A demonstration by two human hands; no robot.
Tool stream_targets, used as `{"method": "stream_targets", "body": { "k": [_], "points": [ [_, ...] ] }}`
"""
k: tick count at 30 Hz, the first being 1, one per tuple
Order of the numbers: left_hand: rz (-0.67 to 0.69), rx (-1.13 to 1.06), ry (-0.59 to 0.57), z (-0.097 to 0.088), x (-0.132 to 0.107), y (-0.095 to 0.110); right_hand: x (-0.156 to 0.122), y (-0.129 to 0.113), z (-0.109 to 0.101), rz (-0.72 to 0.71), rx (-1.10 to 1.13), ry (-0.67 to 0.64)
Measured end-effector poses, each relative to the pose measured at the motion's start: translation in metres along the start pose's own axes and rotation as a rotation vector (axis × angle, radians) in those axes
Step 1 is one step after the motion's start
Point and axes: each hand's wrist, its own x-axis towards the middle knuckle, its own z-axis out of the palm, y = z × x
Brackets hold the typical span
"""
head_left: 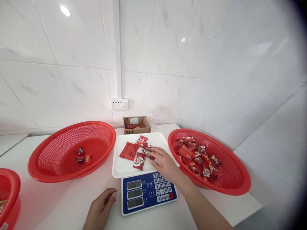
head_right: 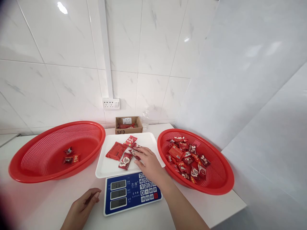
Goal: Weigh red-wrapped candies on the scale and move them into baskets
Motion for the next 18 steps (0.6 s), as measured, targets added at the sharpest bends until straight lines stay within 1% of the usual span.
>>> {"method": "stream_targets", "body": {
  "k": [2,5,9,12,14,18],
  "points": [
    [-0.008,-0.021,0.012,0.000,0.000,0.001,-0.011,0.001,-0.004,0.034,0.042,0.086],
    [-0.018,-0.028,0.015,0.000,0.000,0.001,-0.035,0.003,-0.010,0.139,0.093,0.195],
    [0.000,-0.003,-0.008,0.002,0.001,-0.001,-0.071,0.005,-0.015,0.270,0.107,0.284],
    [0.015,0.016,-0.022,0.002,0.001,-0.002,-0.096,0.010,-0.012,0.343,0.082,0.357],
    [0.012,0.023,-0.014,0.001,0.001,-0.002,-0.112,0.015,-0.007,0.402,0.058,0.368],
    [-0.008,0.012,0.016,0.000,0.002,-0.002,-0.144,0.031,0.010,0.508,0.057,0.317]
  ]
}}
